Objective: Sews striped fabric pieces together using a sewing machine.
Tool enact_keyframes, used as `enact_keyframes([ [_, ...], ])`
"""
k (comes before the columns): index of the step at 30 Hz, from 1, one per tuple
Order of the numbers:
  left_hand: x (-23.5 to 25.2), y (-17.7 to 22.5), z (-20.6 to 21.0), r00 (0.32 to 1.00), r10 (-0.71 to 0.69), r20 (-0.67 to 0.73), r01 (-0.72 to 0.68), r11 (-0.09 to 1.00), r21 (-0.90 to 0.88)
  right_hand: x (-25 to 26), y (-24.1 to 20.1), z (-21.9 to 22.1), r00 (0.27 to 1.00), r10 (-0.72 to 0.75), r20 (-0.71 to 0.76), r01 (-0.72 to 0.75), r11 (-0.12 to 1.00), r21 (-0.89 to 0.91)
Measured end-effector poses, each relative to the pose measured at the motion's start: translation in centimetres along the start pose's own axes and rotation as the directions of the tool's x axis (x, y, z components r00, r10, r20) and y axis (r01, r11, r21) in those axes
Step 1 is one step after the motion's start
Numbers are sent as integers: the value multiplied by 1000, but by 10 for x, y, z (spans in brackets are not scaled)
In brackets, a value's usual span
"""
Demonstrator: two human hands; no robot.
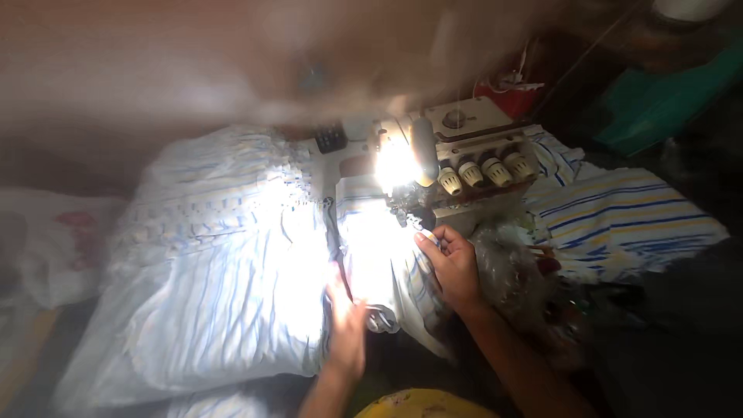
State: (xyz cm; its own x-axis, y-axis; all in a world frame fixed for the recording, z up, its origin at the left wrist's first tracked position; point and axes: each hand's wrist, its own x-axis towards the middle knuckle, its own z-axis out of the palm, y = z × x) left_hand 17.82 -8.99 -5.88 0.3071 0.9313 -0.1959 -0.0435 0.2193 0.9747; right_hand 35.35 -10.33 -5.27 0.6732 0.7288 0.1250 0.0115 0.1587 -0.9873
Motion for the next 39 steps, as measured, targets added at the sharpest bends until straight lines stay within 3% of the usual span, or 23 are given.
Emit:
enact_keyframes([
  [2,-40,-2,-15,922,-79,378,32,991,129,0,-5,-6,998,64,12,-64,998,-13],
  [3,-40,15,-28,858,-65,509,-94,956,279,-1,-7,-10,992,127,21,-127,992,-11],
  [4,-33,42,-46,827,-16,562,-295,839,458,-3,-9,-14,978,206,42,-206,978,9],
  [5,-24,75,-66,853,104,511,-457,622,636,-3,-12,-19,957,282,73,-286,957,41],
  [6,-13,108,-80,874,265,407,-483,384,787,-4,-15,-23,930,350,113,-360,930,81],
  [7,-1,137,-87,868,394,301,-415,245,876,-6,-17,-25,902,403,156,-422,899,121],
  [9,25,162,-80,712,681,170,-309,87,947,-18,-17,-26,866,452,213,-489,854,176],
  [11,29,165,-65,546,813,202,-361,11,932,-32,-16,-22,853,460,247,-511,832,215],
  [14,-8,122,-50,452,867,212,-557,89,826,-55,-5,-24,823,467,323,-539,821,187],
  [17,-57,22,-49,462,886,40,-632,297,716,-87,11,-37,758,519,395,-590,804,75],
  [18,-75,-16,-49,518,855,-36,-625,407,666,-99,19,-42,743,529,410,-594,803,40],
  [20,-114,-88,-46,692,690,-214,-502,672,544,-124,37,-54,719,553,421,-596,802,-35],
  [22,-142,-130,-38,871,312,-380,-219,938,267,-146,51,-64,693,588,417,-603,790,-113],
  [23,-147,-141,-35,915,82,-395,-55,995,79,-157,55,-68,680,607,410,-606,781,-153],
  [25,-146,-147,-32,915,-281,-289,204,941,-269,-180,59,-74,667,643,376,-613,761,-214],
  [27,-135,-151,-31,900,-410,-147,316,848,-425,-198,59,-78,690,641,337,-596,767,-238],
  [29,-130,-153,-32,893,-450,-23,380,779,-499,-212,64,-85,724,608,327,-562,794,-233],
  [32,-130,-157,-33,894,-448,-5,369,742,-560,-217,75,-93,754,594,281,-544,804,-240],
  [39,-143,-162,-35,897,-439,-38,346,755,-556,-218,80,-113,608,725,324,-722,674,-154],
])
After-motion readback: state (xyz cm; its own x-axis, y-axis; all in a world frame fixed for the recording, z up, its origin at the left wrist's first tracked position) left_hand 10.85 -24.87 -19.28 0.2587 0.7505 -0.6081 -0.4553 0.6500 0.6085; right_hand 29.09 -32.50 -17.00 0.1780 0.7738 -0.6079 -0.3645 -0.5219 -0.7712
